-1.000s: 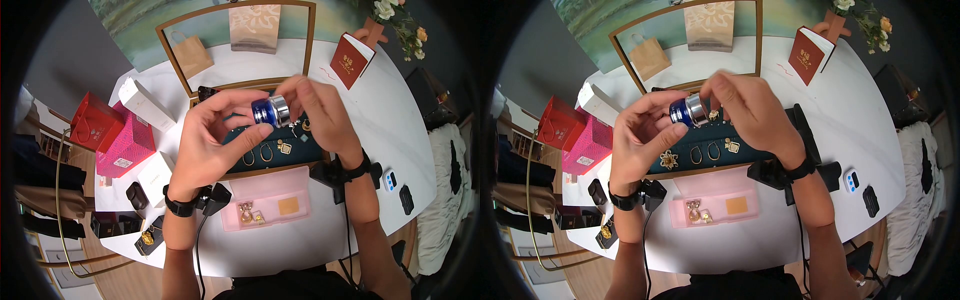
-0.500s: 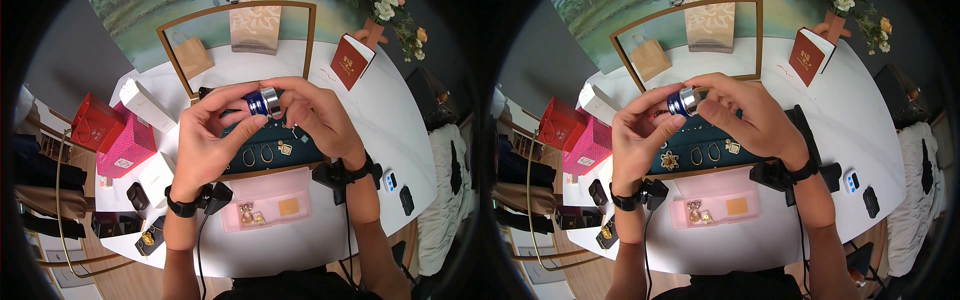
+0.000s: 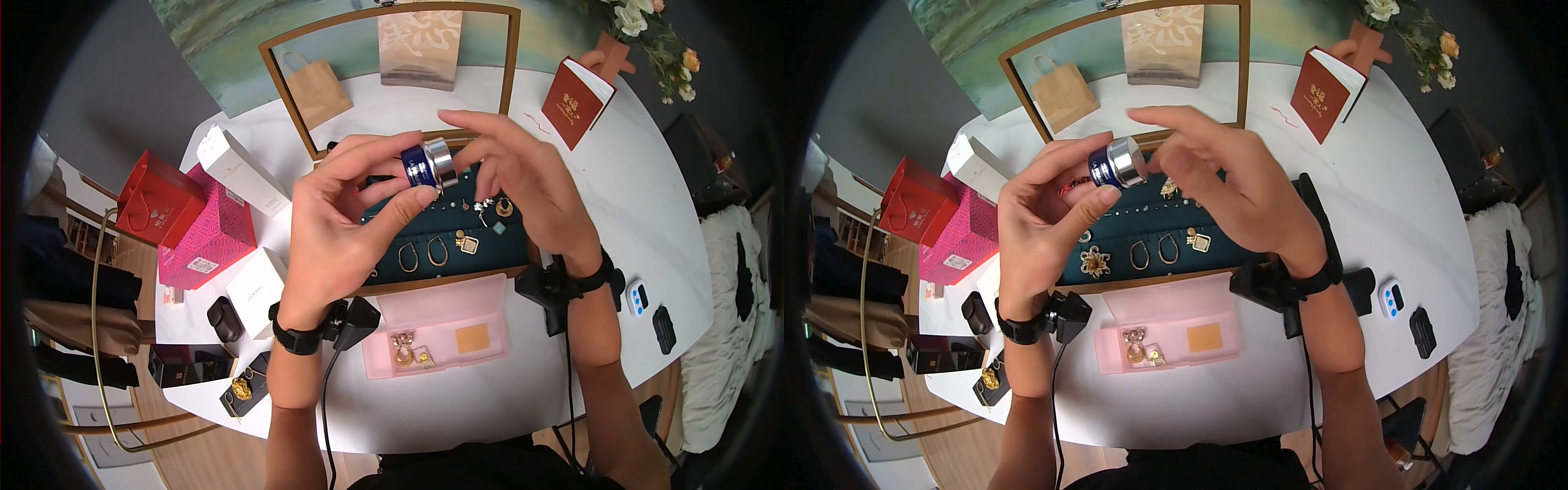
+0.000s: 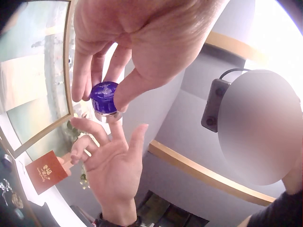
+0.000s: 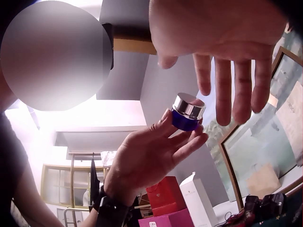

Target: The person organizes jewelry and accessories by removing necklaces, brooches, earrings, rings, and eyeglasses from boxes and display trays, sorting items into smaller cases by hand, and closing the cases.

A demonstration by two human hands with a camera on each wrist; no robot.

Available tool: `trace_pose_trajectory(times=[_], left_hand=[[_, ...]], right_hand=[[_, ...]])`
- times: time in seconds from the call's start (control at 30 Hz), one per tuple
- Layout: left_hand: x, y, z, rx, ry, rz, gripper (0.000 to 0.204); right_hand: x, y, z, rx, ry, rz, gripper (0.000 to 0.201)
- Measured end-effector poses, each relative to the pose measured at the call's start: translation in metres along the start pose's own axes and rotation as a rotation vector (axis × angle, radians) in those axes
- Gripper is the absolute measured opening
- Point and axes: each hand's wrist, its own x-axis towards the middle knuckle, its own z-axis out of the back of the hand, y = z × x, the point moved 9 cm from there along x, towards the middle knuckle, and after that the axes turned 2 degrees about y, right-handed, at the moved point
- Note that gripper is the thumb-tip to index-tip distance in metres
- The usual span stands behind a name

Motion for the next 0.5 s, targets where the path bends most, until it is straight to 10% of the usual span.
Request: trace_pose_trajectory(times=[0.17,0.5], left_hand=[[-0.002,0.001,-0.003,0.030,0.023,0.031,0.044],[-0.002,0.004,-0.005,0.001,0.026,0.074,0.042]], right_hand=[[-0.006,-0.026,0.001,-0.240,0.344,-0.183,0.031],[-0.003,0.000,-0.011,-0.175,0.235,-0.014,0.044]])
